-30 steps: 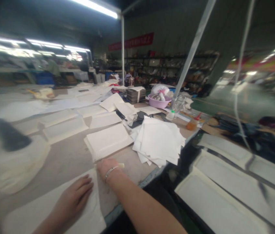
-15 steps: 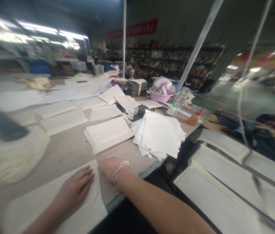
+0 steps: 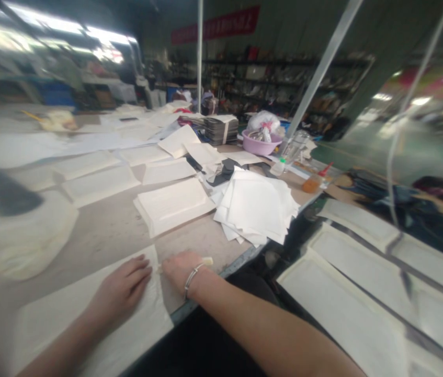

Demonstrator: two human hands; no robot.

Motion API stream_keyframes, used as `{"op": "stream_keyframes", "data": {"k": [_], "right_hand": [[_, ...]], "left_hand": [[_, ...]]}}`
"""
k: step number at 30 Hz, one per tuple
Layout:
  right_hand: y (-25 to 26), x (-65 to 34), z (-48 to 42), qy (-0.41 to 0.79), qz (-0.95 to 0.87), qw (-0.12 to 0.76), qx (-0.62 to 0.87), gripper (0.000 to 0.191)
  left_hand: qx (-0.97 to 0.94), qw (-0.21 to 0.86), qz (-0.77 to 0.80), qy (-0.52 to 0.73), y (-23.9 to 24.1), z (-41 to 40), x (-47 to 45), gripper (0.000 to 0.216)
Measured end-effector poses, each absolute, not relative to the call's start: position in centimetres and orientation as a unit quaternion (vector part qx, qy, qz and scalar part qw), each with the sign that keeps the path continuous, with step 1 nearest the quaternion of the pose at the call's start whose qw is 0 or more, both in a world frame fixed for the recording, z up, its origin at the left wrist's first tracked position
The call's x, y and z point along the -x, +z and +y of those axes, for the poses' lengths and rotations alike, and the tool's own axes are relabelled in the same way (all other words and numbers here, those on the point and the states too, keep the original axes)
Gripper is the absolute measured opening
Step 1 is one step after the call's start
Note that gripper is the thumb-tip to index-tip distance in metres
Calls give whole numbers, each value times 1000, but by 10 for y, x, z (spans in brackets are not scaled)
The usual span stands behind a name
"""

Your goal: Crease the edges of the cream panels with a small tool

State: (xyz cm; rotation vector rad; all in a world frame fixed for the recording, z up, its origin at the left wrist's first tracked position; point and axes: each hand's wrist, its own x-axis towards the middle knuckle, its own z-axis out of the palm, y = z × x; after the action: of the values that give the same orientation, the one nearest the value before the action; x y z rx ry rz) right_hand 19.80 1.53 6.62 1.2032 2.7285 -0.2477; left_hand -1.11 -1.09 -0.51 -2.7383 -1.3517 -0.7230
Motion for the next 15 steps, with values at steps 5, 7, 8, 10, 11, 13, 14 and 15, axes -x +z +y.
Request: {"op": "stream_keyframes", "data": {"k": [5,7,8,10,11,13,14,15], "right_hand": [[65,-178,52,-82,891,81,-440,17],[65,-170,62,-81,885,83,-452,21],[65,-169,64,-80,884,81,-453,23],[65,-170,60,-79,888,77,-446,25],[65,-173,55,-79,892,76,-439,24],[65,-182,39,-78,901,68,-422,20],[65,-188,29,-79,905,65,-412,19],[66,-193,19,-81,909,64,-403,18]], "left_hand": [[873,9,-426,-236,-3,-11,10,19],[874,12,-423,-239,-2,-10,10,18],[874,14,-422,-240,-2,-10,10,18],[874,15,-420,-243,-1,-11,10,18],[874,14,-419,-245,-1,-11,10,18],[873,12,-419,-248,-1,-11,9,18],[873,11,-419,-250,-1,-11,9,18],[872,10,-419,-251,-2,-11,9,18]]}}
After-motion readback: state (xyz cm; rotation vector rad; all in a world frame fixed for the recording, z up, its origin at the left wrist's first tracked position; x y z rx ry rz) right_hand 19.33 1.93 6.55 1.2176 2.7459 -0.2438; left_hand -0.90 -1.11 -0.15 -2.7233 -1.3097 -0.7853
